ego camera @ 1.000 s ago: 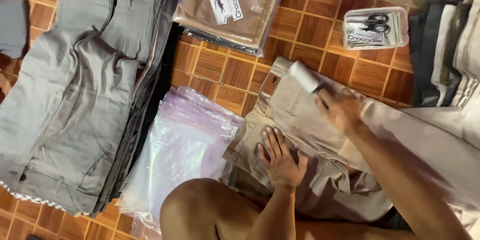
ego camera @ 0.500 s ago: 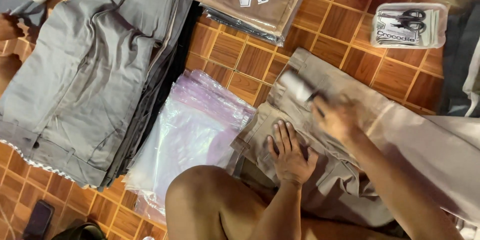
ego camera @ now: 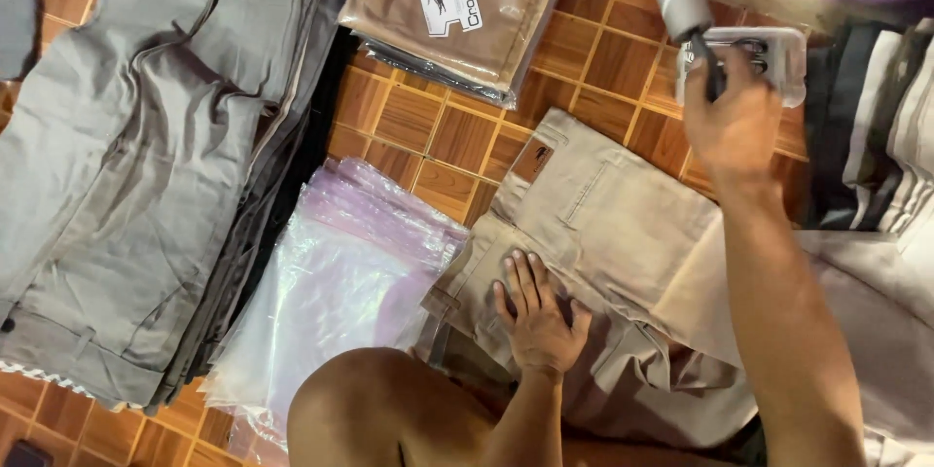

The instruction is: Cleaning pants with a lint roller and folding them.

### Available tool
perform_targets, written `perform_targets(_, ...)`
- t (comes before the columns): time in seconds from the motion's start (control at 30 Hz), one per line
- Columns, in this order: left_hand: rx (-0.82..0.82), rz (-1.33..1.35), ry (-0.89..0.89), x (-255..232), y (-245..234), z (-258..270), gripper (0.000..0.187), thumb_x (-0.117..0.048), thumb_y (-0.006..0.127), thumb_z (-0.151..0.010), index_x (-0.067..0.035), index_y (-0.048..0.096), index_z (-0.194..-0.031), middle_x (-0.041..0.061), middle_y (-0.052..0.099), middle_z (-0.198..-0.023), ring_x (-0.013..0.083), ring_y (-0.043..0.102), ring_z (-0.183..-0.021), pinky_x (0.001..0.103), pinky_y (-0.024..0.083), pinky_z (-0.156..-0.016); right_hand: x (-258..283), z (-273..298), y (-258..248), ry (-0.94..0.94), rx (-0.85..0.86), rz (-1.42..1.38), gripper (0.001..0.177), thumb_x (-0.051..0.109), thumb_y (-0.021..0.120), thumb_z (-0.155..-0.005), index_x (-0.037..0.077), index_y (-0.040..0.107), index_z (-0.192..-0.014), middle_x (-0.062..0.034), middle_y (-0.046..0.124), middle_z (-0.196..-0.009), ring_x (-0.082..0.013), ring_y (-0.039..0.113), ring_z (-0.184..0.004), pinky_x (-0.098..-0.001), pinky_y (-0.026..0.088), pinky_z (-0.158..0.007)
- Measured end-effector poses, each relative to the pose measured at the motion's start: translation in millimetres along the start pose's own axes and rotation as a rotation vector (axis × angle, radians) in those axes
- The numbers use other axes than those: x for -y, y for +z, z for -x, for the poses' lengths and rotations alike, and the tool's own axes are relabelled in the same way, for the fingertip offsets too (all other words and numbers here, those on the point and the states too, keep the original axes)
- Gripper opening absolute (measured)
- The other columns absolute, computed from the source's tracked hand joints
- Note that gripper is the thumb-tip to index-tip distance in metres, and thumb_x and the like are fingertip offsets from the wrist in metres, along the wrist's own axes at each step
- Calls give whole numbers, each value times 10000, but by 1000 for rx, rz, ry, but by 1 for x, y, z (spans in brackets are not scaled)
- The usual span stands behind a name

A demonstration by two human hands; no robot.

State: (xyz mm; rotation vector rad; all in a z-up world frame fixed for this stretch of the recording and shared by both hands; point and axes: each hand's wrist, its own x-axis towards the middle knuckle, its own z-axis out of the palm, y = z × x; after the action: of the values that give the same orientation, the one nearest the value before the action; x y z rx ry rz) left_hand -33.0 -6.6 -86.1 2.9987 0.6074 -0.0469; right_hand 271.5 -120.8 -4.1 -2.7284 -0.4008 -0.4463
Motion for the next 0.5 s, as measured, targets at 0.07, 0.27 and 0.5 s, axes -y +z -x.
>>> perform_targets(0.07,0,122,4,1,-2,-1,990,-543,455,-821,31,204,-1587,210,192,-1678,311,129,-1576,505,76,-1233,-5,-25,-24,-125,-78,-209,233,-13,745,-1055,-30,722,-1287,-168,686,-922,-262,619,-672,-389,495,-560)
perform_targets(0.27,-41,164,12,1,-10,-4,924,-494,463,-832,51,282,-1556,231,263,-1648,338,203,-1550,509,142,-1216,-61,-48,-59,-90,-274,-609,68,-240,799,-1204,-199,745,-1203,-239,728,-1077,-263,676,-802,-342,582,-670)
perform_targets(0.5,-28,158,3,1,-8,-6,929,-492,473,-823,31,276,-1564,210,253,-1659,327,197,-1555,503,148,-1221,-149,2,-61,-125,-264,-259,131,-121,735,-1361,-213,668,-1296,-282,746,-1136,-313,704,-913,-362,603,-788)
